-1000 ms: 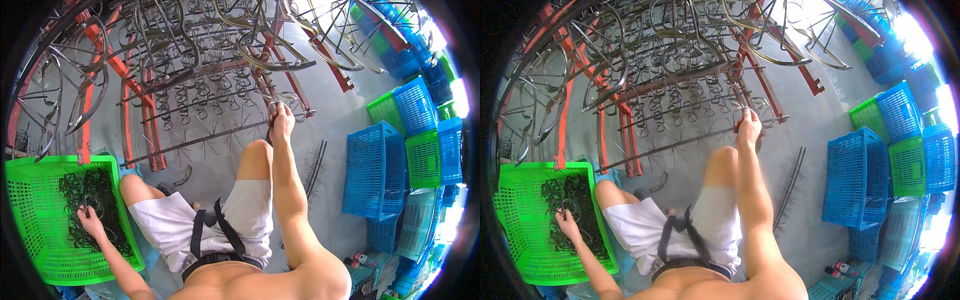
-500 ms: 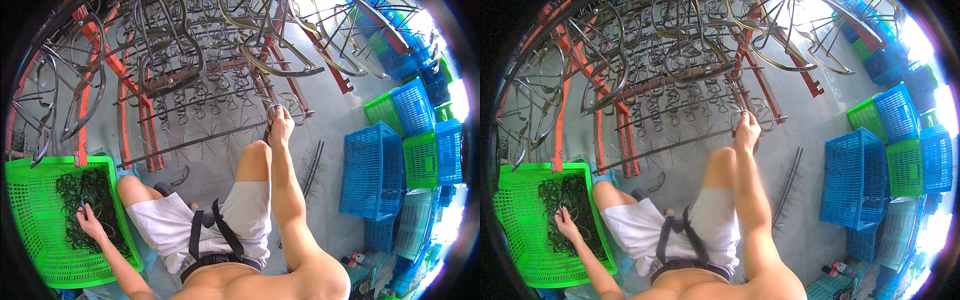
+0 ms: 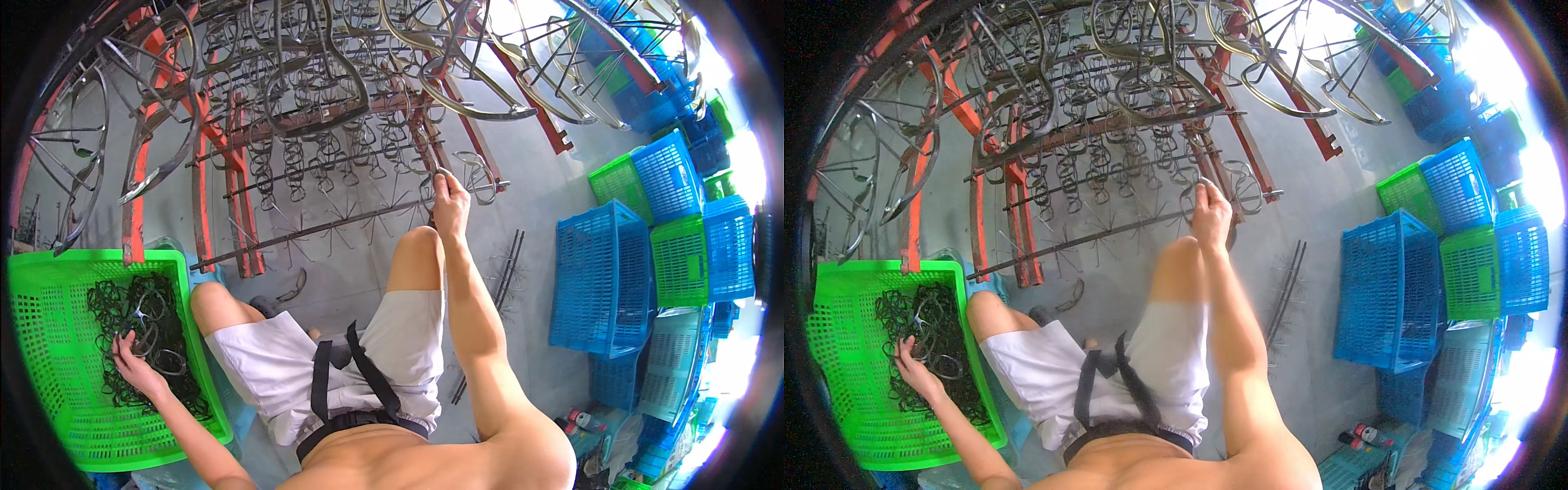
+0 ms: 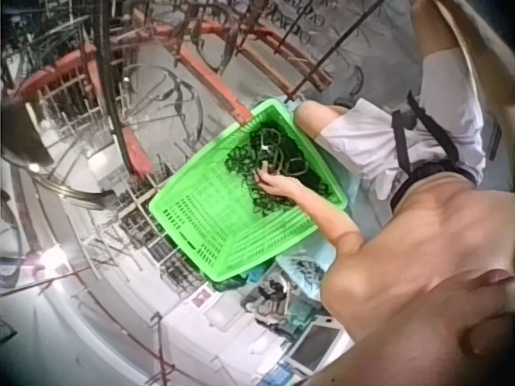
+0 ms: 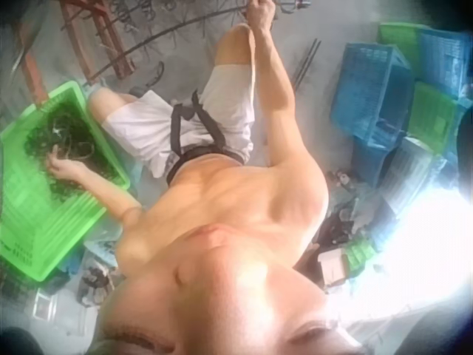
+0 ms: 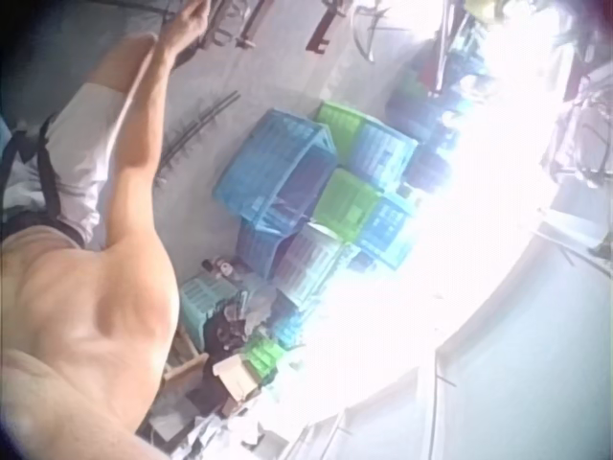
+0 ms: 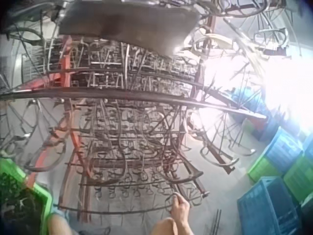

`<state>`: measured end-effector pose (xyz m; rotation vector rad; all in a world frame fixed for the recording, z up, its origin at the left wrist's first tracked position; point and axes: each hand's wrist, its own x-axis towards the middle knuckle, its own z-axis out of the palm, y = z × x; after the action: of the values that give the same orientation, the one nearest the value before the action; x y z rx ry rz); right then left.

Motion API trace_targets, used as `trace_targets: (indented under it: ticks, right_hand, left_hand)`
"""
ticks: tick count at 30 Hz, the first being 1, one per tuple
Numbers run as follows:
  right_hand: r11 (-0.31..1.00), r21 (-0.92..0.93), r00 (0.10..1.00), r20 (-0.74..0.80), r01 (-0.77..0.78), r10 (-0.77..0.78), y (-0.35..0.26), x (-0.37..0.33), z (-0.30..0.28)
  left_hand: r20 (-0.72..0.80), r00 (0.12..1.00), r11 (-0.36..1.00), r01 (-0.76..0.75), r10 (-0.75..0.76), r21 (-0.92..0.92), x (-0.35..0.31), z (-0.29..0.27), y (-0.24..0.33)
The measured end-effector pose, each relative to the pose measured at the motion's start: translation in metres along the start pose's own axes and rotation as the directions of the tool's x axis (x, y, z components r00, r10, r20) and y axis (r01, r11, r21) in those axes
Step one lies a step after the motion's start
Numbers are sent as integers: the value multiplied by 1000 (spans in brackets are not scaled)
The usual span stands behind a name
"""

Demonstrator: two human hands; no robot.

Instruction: The person repeatedly picks small black metal hooks from a green basket and attaches them to a horizontal metal rod on a red rack. The person works continuously, handling one hook at a time and securing it to the rod.

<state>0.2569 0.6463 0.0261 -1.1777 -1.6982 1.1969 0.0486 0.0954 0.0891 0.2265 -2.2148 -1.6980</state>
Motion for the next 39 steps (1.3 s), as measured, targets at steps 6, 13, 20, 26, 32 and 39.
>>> trace_targets:
  ticks: [6,13,20,26,32,39]
  right_hand:
    - [996,-83,1000,26,-15,17,-4,6,-4]
    - [996,-88,1000,2,8,-8,-11,2,-3]
    - [947,252,974,150,-201,167,-3,20,-7]
    - [623,-655,877,137,429,-460,-40,-73,6]
    - [869,243,450,777,431,-440,-108,-165,26]
    - [916,302,678,734,-266,-45,-80,-155,19]
  left_hand:
    - [171,983,885,140,-70,-444,-5,-7,10]
    - [528,849,561,439,-3,-702,-27,-7,34]
    - [611,782,408,601,-122,-687,-93,26,61]
    - [817,542,234,835,-195,-498,-133,75,62]
    - [932,334,77,942,-140,-326,-151,103,72]
    - [717,560,531,789,-414,-310,-153,116,56]
